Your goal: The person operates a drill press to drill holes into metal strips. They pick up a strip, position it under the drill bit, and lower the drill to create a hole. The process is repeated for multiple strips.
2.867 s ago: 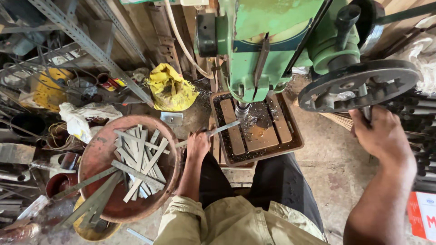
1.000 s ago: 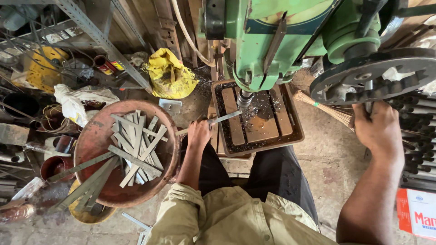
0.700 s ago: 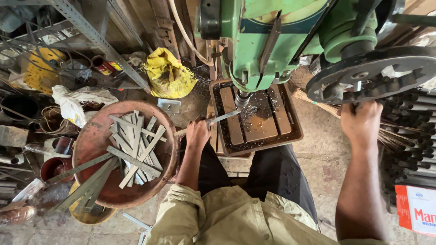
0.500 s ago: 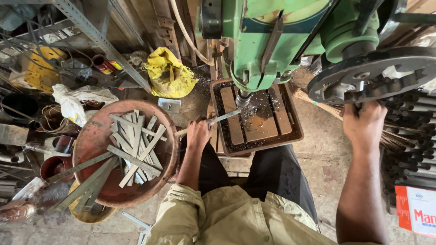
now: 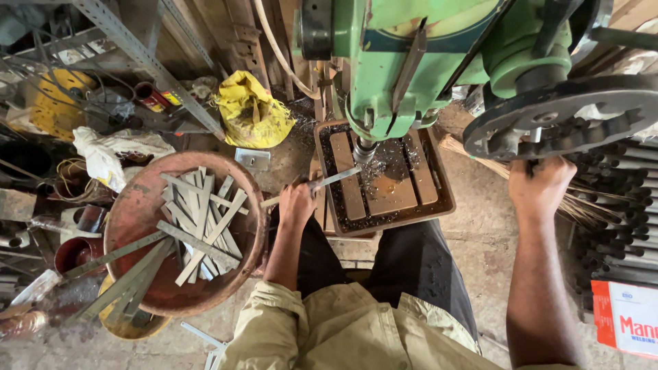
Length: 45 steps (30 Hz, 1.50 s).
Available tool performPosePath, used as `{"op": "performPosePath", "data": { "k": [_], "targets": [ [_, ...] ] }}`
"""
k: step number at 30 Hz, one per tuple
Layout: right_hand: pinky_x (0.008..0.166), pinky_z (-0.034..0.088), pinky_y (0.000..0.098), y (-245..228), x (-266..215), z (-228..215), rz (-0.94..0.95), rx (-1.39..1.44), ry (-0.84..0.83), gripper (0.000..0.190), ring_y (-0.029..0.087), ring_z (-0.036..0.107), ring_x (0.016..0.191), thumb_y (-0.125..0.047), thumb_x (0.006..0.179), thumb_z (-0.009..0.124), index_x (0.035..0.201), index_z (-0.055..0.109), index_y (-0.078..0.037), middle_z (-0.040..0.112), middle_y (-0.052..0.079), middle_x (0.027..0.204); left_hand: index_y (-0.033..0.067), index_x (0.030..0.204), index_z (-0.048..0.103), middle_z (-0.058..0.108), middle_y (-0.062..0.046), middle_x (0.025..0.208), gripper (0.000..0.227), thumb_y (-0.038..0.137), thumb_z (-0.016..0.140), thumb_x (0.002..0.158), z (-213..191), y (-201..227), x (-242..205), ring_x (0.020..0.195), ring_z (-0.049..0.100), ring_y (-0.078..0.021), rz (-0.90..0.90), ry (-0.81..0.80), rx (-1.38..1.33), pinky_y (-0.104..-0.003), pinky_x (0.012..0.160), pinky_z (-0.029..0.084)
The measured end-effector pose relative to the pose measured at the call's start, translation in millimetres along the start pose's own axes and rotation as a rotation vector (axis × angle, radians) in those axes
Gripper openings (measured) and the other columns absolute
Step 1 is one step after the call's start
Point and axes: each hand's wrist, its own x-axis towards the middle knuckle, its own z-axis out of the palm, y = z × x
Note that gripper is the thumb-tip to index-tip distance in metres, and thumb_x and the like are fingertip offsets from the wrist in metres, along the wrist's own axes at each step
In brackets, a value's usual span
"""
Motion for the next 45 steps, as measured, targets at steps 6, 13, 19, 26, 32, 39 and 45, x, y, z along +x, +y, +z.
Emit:
{"op": "performPosePath", "data": {
  "k": [6, 13, 19, 26, 32, 39, 45],
  "targets": [
    [0.075, 0.058, 0.0397, -3, -1, 2, 0.058, 0.025, 0.011, 0.013, 0.037, 0.074, 0.077, -0.004, 0.104, 0.069, 0.096, 0.069, 0.006, 0.071, 0.02, 0.085, 0.0192, 0.105, 0.081, 0.073, -0.014, 0.096, 0.025, 0.01, 0.07, 0.085, -4, 1, -1, 0.086, 0.07, -0.0342, 0.06, 0.144, -0.06, -0.046, 0.081, 0.055],
    [0.084, 0.057, 0.0424, -16, 4, 0, 0.036, -0.004, 0.044, 0.009, 0.04, 0.072, 0.086, -0.004, 0.103, 0.07, 0.102, 0.071, 0.005, 0.072, 0.022, 0.092, 0.0226, 0.103, 0.082, 0.071, -0.011, 0.095, 0.03, 0.007, 0.069, 0.082, -8, 8, -4, 0.086, 0.069, -0.0332, 0.077, 0.194, -0.113, -0.045, 0.084, 0.053],
    [0.085, 0.058, 0.0415, -23, 8, -1, 0.004, 0.015, 0.063, 0.012, 0.04, 0.073, 0.09, -0.006, 0.105, 0.068, 0.105, 0.072, 0.005, 0.073, 0.022, 0.097, 0.0173, 0.096, 0.081, 0.073, -0.009, 0.092, 0.014, 0.021, 0.075, 0.084, -12, 17, -3, 0.084, 0.07, -0.0316, 0.134, 0.275, -0.06, -0.048, 0.081, 0.052],
    [0.084, 0.058, 0.0419, -31, 13, -5, 0.064, 0.055, 0.021, 0.017, 0.037, 0.074, 0.088, -0.014, 0.108, 0.068, 0.105, 0.07, 0.002, 0.073, 0.018, 0.097, 0.0133, 0.102, 0.075, 0.076, -0.011, 0.093, 0.033, 0.044, 0.072, 0.092, -1, 25, 16, 0.079, 0.074, -0.0312, -0.106, 0.03, -0.131, -0.044, 0.076, 0.059],
    [0.094, 0.054, 0.0463, -31, 15, -6, -0.023, 0.028, 0.05, 0.018, 0.041, 0.07, 0.103, -0.016, 0.109, 0.068, 0.111, 0.069, 0.001, 0.072, 0.019, 0.108, 0.0149, 0.102, 0.077, 0.078, -0.014, 0.088, 0.042, 0.056, 0.072, 0.091, 3, 25, 30, 0.084, 0.074, -0.0345, -0.163, -0.069, 0.05, -0.049, 0.084, 0.055],
    [0.093, 0.053, 0.0501, -31, 13, -6, 0.047, -0.018, 0.01, 0.022, 0.043, 0.068, 0.096, -0.02, 0.109, 0.072, 0.104, 0.068, 0.001, 0.071, 0.02, 0.101, 0.0221, 0.111, 0.077, 0.076, -0.013, 0.098, 0.035, 0.05, 0.065, 0.095, 14, 20, 37, 0.095, 0.073, -0.0347, -0.218, -0.145, -0.061, -0.049, 0.086, 0.057],
    [0.088, 0.056, 0.0461, -28, 13, -3, 0.065, 0.006, 0.032, 0.02, 0.041, 0.071, 0.092, -0.017, 0.109, 0.071, 0.109, 0.069, 0.003, 0.072, 0.02, 0.099, 0.0248, 0.119, 0.071, 0.073, -0.01, 0.114, 0.038, 0.053, 0.061, 0.096, 22, 21, 42, 0.111, 0.068, -0.0309, -0.271, -0.213, 0.008, -0.056, 0.1, 0.045]
  ]
}}
